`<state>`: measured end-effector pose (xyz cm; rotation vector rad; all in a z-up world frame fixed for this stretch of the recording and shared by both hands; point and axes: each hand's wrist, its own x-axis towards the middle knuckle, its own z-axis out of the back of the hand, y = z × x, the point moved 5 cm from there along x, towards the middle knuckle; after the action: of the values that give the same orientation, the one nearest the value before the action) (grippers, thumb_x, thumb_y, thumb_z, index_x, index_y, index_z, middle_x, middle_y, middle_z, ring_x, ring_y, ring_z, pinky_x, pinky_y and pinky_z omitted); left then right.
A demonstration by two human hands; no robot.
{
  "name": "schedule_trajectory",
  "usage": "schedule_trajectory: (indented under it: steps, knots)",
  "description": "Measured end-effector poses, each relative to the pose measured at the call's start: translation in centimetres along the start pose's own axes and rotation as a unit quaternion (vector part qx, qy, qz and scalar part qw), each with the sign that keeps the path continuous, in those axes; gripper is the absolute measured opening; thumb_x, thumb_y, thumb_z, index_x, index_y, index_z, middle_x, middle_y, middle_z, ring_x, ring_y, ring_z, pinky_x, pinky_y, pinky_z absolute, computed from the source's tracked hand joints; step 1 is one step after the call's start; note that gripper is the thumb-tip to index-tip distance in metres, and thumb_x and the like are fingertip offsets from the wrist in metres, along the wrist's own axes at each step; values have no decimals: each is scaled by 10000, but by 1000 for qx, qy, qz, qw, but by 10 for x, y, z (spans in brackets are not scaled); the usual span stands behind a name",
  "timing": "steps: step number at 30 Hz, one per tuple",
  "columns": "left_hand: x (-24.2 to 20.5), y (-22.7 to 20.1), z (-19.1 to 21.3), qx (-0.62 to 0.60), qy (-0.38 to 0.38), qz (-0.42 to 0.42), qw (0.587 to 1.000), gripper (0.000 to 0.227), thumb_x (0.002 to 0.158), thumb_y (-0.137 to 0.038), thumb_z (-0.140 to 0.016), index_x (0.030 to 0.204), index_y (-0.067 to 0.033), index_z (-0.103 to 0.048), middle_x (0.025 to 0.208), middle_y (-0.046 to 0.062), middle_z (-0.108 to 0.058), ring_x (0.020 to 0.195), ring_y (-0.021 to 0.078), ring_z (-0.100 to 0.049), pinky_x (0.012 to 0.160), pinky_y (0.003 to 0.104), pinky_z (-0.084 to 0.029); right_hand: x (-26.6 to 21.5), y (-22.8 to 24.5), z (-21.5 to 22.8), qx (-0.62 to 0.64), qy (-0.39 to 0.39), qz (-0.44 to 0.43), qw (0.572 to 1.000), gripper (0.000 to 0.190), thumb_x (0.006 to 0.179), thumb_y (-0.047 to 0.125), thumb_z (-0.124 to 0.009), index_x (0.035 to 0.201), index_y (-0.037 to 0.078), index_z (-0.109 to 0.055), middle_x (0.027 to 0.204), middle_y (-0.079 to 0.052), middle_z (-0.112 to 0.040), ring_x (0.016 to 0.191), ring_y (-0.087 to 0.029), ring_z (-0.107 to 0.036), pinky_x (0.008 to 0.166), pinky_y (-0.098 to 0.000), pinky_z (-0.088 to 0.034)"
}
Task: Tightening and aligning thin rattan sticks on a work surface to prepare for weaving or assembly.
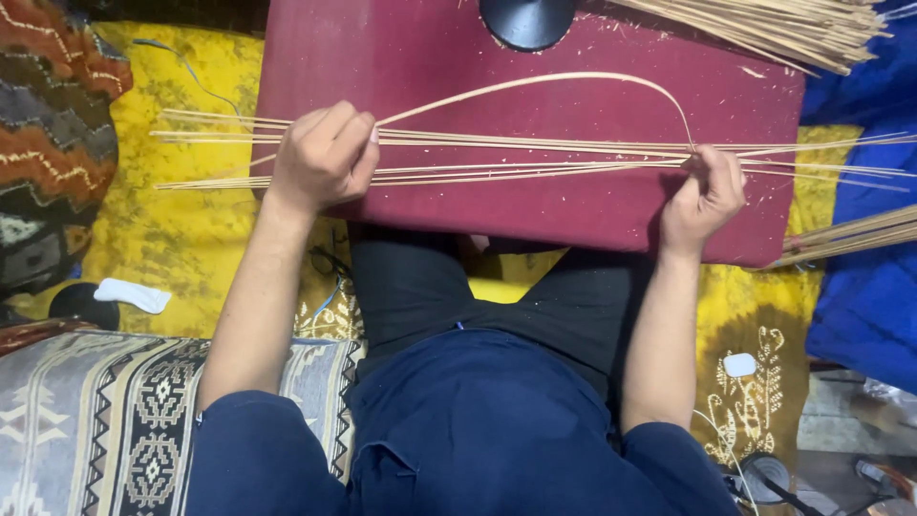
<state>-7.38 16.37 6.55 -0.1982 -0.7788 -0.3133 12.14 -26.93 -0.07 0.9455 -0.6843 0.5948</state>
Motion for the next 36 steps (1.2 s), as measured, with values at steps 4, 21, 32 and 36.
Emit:
schedule_trajectory:
  steps: [4,21,32,36]
  knots:
    - [35,-13,14,39,-28,13,999,89,894,23,-705,979,-1,-687,797,64,-572,570,177,-473,538,307,-422,6,16,2,33,4,-8,999,398,860,-235,-495,1136,-65,-726,968,-158,-666,828,-251,-583,723,-355,-517]
    - [67,-102,-90,46,18,-130,990,137,939,-289,-629,901,-163,-665,722,-12,-484,578,189,-591,545,315,-505,7,53,-16,-15,171,217,961,362,870,-135,-707,1151,78,-789,956,-98,-684,816,-350,-622,773,-462,-470]
    - [64,-131,-124,27,11,-144,989,241,934,-89,-537,1052,-173,-730,754,4,-508,646,183,-587,614,291,-500,-5,42,-21,6,184,202,962,125,967,-32,-700,1025,67,-751,867,-95,-713,731,-323,-666,653,-424,-533]
    - [52,-129,-125,14,8,-111,994,237,916,-52,-547,1030,-169,-718,749,-5,-496,638,177,-557,597,277,-467,-1,49,-25,11,210,208,955,74,1006,14,-700,988,71,-745,846,-89,-696,714,-312,-659,634,-412,-528]
